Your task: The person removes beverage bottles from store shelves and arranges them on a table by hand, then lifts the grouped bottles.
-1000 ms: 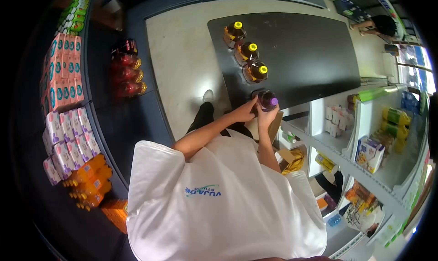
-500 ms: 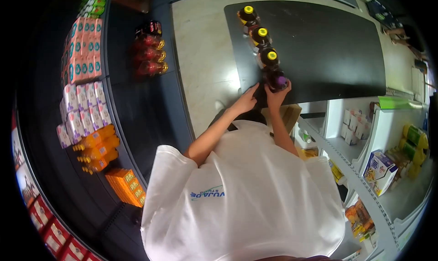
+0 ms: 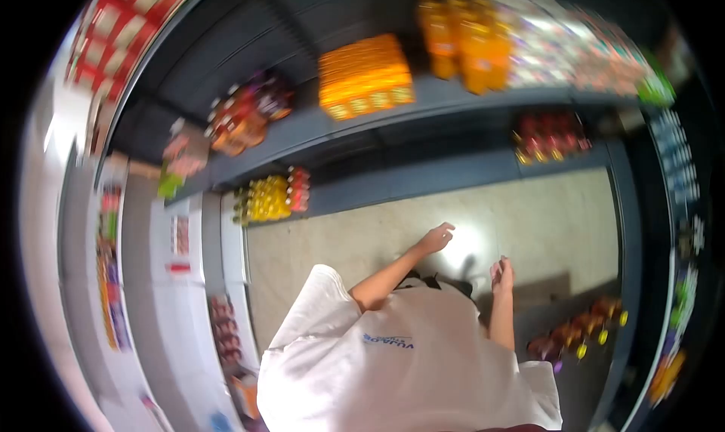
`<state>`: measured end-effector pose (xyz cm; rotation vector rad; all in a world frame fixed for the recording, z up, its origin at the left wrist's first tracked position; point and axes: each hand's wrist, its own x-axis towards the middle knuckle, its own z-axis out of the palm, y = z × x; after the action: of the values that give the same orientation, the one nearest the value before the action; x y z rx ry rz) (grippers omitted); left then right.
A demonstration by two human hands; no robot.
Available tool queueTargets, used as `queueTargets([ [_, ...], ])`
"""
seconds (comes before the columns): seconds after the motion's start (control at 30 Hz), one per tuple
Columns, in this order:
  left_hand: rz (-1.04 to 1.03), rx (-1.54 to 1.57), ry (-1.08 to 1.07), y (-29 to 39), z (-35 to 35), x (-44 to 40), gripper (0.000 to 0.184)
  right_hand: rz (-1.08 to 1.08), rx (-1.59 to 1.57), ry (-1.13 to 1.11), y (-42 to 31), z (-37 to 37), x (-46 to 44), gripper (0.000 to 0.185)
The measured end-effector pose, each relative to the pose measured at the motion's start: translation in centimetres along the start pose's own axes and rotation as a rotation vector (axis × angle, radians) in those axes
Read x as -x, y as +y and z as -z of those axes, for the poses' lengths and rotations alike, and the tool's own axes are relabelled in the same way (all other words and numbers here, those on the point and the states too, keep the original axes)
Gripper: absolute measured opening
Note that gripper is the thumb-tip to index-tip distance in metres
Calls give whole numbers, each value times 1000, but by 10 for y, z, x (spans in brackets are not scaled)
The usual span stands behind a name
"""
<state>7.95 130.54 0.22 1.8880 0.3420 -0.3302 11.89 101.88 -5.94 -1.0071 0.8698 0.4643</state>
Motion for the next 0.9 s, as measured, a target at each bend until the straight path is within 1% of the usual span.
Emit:
queueTargets([
  [0.03,0,34,63,-29,17,11,31,-36,90,-101,3,-27,0,44],
  [0.07,47,94,150,-62,41,19,30,-59,165,-182,16,-62,3,42],
  [0.1,96,128,229,-83,59,22,29,-92,215,-266,28,-79,-14,41],
  [0.17,60,563,134,-159,106,57,35,-22,397,-283,57,-142,-4,37],
  [0.23,429,640,329,-153,155,96,31,-17,483,-352,91,-206,7,34],
  [0.3,429,648,623,-183,187,143,26,-30,573,-493,117,-283,53,34],
  [0.37,363,969,830,-230,205,168,25,44,732,-636,139,-350,94,32],
  [0.4,352,982,853,-226,222,172,25,166,806,-730,145,-381,123,28],
  [0.43,404,1008,944,-214,235,179,25,166,825,-744,151,-408,130,28],
  [0.47,466,1033,1027,-201,246,187,25,330,876,-846,158,-433,134,28],
  [0.5,475,1044,1038,-197,259,185,25,491,916,-948,166,-457,137,28],
  [0.53,370,1041,1048,-190,271,176,25,481,928,-953,168,-479,139,28],
  [0.6,162,971,1042,-172,300,153,25,625,873,-1058,167,-530,143,29],
  [0.63,55,904,1032,-156,319,142,24,720,944,-1057,160,-555,158,30],
  [0.7,-76,806,951,-117,363,122,27,889,995,-1064,157,-606,164,33],
  [0.73,-80,819,985,-106,373,114,27,875,938,-1091,160,-631,162,36],
  [0.77,-173,721,966,-95,396,102,28,1023,1028,-1065,162,-656,158,45],
  [0.8,-259,612,949,-85,420,92,28,1119,1034,-1054,163,-683,162,50],
  [0.83,-277,631,940,-78,438,82,30,1214,1038,-1042,165,-705,167,54],
  [0.87,-291,591,945,-73,457,73,32,1258,1040,-1078,169,-731,166,64],
  [0.9,-304,552,947,-69,476,65,34,1242,1080,-1094,171,-755,174,73],
])
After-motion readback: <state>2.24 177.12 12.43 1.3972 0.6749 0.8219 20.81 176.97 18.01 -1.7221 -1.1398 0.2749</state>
